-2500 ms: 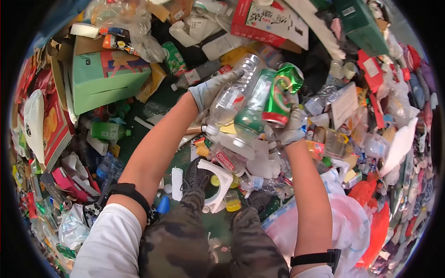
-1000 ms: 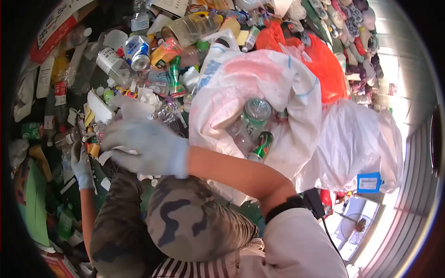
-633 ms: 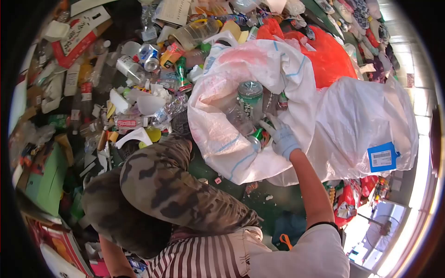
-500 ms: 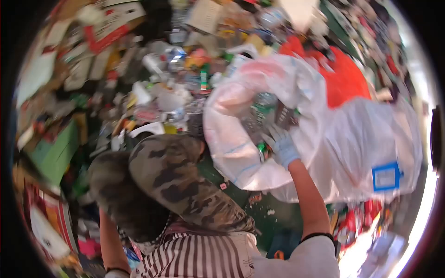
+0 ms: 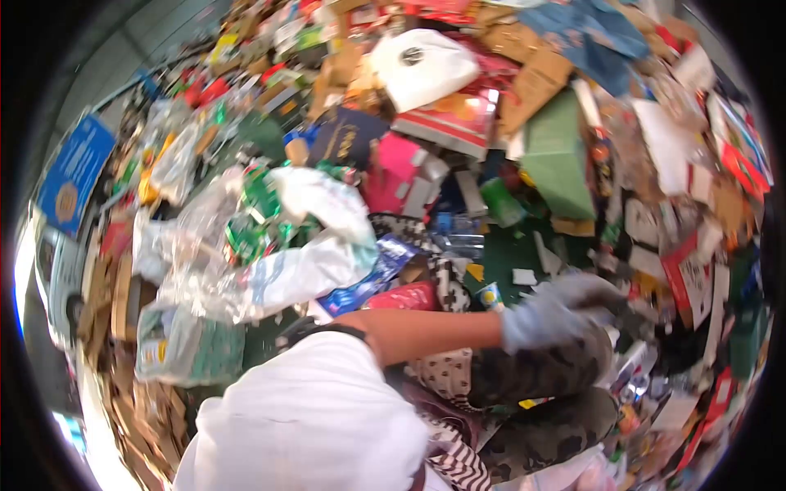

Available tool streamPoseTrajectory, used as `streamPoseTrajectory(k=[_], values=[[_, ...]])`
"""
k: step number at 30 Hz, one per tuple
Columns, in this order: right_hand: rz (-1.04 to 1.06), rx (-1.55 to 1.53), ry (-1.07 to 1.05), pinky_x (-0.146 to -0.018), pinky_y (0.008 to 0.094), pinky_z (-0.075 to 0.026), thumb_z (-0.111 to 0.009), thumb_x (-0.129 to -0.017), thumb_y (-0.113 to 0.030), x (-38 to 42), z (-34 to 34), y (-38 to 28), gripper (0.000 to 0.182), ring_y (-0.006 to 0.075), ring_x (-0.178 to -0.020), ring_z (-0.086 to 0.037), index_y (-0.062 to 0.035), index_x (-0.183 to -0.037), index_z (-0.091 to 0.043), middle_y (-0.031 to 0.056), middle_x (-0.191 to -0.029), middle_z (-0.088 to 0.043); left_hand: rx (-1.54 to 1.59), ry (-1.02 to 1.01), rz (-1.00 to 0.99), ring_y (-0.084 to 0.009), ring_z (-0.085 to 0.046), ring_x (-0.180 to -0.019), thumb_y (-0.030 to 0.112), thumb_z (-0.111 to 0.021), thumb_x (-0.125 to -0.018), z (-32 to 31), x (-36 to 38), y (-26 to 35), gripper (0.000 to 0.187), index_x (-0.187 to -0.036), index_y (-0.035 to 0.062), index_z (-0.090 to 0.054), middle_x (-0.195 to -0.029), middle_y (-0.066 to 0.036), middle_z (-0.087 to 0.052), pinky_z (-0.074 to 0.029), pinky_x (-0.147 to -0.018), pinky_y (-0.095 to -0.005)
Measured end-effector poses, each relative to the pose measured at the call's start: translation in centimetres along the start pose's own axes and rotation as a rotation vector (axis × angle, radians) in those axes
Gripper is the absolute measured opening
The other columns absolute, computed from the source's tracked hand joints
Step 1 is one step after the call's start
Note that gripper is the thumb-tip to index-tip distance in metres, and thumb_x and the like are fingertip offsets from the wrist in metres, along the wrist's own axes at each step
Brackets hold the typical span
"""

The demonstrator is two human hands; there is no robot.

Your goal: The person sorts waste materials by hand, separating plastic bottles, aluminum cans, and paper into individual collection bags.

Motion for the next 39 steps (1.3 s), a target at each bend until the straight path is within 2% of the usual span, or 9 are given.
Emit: streamPoseTrajectory(k=[3, 4, 8, 19, 24, 29, 31, 34, 39], values=[[0.143, -0.474, -0.027, -0.09, 0.0386, -0.043, -0.069, -0.075, -0.021, -3.5, -5.0, -4.0, 0.055, 0.0288, -0.108, -0.05, 0.0025, -0.119, -0.047, 0.0183, -0.115, -0.052, 0.22, -0.28, 0.003, -0.0211, -0.051, -0.106, 0.022, -0.073, -0.068, -4.2, 0.4, 4.5, 0.065, -0.123, 0.0023, -0.044, -0.116, -0.014, -0.053, -0.041, -0.091, -0.0311], [0.242, 0.044, -0.09, -0.094, 0.0409, -0.04, -0.068, -0.075, -0.018, -4.5, -5.6, -2.9, 0.056, 0.028, -0.109, -0.049, 0.0032, -0.121, -0.045, 0.0153, -0.119, -0.05, 0.311, -0.308, -0.021, -0.0216, -0.05, -0.105, 0.029, -0.077, -0.063, -6.2, 0.5, 3.8, 0.076, -0.125, 0.0036, -0.04, -0.112, -0.014, -0.053, -0.041, -0.09, -0.0319], [0.029, -0.472, -0.247, -0.095, 0.0399, -0.038, -0.066, -0.075, -0.016, -5.4, -12.0, -3.7, 0.055, 0.0284, -0.109, -0.049, 0.0032, -0.121, -0.044, 0.0146, -0.12, -0.05, 0.631, -0.317, 0.143, -0.0153, -0.051, -0.097, 0.014, -0.079, -0.061, -6.5, 0.9, 7.2, 0.068, -0.118, 0.0075, -0.042, -0.102, -0.004, -0.053, -0.041, -0.089, -0.0289], [0.126, -0.563, -0.747, -0.069, 0.0272, -0.047, -0.065, -0.073, -0.007, 3.1, -30.2, -17.8, 0.026, 0.012, -0.079, -0.057, -0.003, -0.099, -0.06, 0.0043, -0.089, -0.062, -0.413, 0.334, -0.273, -0.0198, -0.051, -0.104, 0.017, -0.077, -0.068, 11.4, 8.9, 8.0, 0.065, -0.122, 0.0075, -0.044, -0.112, -0.01, -0.052, -0.042, -0.09, -0.0312], [0.372, -0.227, -1.122, -0.073, 0.041, -0.046, -0.065, -0.073, -0.031, 9.8, -39.0, -24.6, 0.046, 0.0352, -0.083, -0.06, -0.0026, -0.106, -0.049, 0.0198, -0.089, -0.061, -0.64, 0.766, -0.175, -0.0164, -0.055, -0.098, 0.008, -0.06, -0.083, 20.0, 15.9, 12.0, 0.042, -0.122, 0.0055, -0.045, -0.111, -0.008, -0.054, -0.046, -0.086, -0.0285], [1.013, -0.312, -0.859, -0.072, 0.0389, -0.046, -0.064, -0.073, -0.029, 10.6, -37.6, -24.3, 0.052, 0.0279, -0.084, -0.057, -0.0042, -0.116, -0.046, 0.0121, -0.09, -0.058, -0.914, 1.05, -0.094, -0.0164, -0.051, -0.104, -0.002, -0.063, -0.076, 31.9, 25.0, 18.0, 0.052, -0.123, 0.0055, -0.045, -0.112, -0.007, -0.054, -0.046, -0.085, -0.0285], [1.006, -0.415, -0.764, -0.074, 0.0362, -0.047, -0.065, -0.072, -0.021, 7.2, -35.3, -23.0, 0.039, 0.0276, -0.085, -0.058, -0.0052, -0.107, -0.054, 0.0108, -0.098, -0.06, -1.644, 1.094, 0.493, -0.0284, -0.051, -0.108, 0.016, -0.069, -0.074, 37.4, 29.6, 20.7, 0.06, -0.127, 0.0064, -0.042, -0.117, -0.019, -0.052, -0.041, -0.091, -0.0348], [1.039, -0.318, -0.497, -0.076, 0.032, -0.048, -0.069, -0.07, -0.007, -0.2, -30.9, -20.4, 0.035, 0.0221, -0.086, -0.059, -0.004, -0.104, -0.058, 0.0099, -0.1, -0.061, -2.221, 1.03, 0.479, -0.031, -0.046, -0.114, 0.023, -0.069, -0.073, 35.8, 26.5, 20.9, 0.065, -0.129, 0.0071, -0.04, -0.122, -0.02, -0.048, -0.037, -0.095, -0.036], [0.093, -0.806, -0.292, -0.072, 0.023, -0.049, -0.053, -0.088, -0.01, -8.1, -26.4, -11.6, 0.026, 0.0117, -0.085, -0.058, -0.002, -0.112, -0.054, 0.0078, -0.104, -0.06, -1.036, 0.549, 0.078, -0.022, -0.048, -0.109, 0.013, -0.069, -0.072, 32.6, 12.3, 6.7, 0.055, -0.122, 0.0066, -0.047, -0.116, -0.012, -0.052, -0.04, -0.09, -0.0298]])
Point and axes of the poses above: each hand's wrist, its own x-axis away from the middle knuckle, its own z-axis out of the back of the hand, y = z × x, the point moved 1 cm from there along -x, towards the middle knuckle
